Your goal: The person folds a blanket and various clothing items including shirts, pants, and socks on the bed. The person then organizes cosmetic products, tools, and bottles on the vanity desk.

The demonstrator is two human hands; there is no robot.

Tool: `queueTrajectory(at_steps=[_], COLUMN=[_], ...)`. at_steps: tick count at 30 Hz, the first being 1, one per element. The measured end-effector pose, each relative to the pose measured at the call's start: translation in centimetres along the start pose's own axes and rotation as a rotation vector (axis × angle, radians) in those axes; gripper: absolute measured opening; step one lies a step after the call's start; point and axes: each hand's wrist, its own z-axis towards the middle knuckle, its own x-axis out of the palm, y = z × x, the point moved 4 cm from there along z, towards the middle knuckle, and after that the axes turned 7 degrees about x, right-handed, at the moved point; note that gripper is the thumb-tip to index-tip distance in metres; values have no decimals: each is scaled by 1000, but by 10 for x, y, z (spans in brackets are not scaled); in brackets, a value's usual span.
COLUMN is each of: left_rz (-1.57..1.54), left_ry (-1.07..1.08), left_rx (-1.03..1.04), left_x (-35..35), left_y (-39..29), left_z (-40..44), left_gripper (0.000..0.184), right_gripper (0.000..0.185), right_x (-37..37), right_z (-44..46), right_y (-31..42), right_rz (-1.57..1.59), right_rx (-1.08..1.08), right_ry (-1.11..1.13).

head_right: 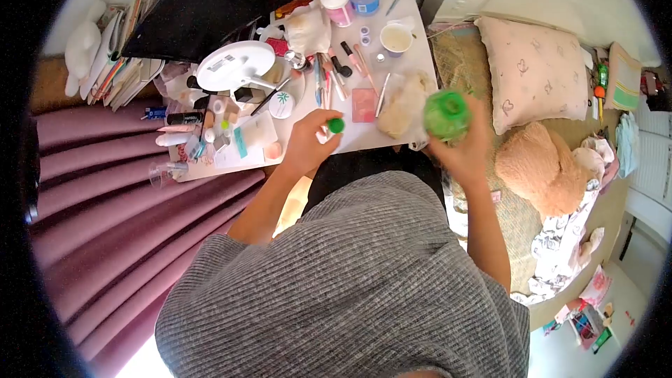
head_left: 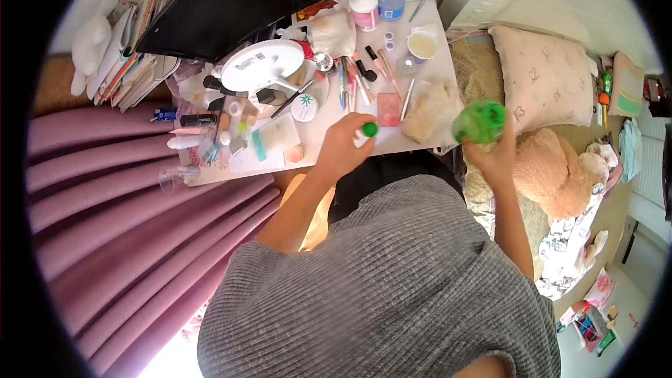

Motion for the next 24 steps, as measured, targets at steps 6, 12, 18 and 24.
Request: queueTrajectory(at_steps=[6, 12, 18, 24], left_rz=[-187, -134, -127, 16], left_ry=[149, 255, 292, 251], left_rx=[247, 292, 207, 166], left_x=[-9, -20, -7, -2], left_y=[-95, -119, -122, -134], left_z=[33, 39, 37, 32], left_gripper=[35, 37, 36, 33], right_gripper=[62, 62, 63, 66], right_x=[24, 17, 5, -6], right_z=[-21, -31, -37, -46], right_y=[29, 32, 29, 35], right_rz=[-111, -233, -289, -421], right_rx=[-296, -275, -298, -317], right_ry=[158, 209, 145, -2])
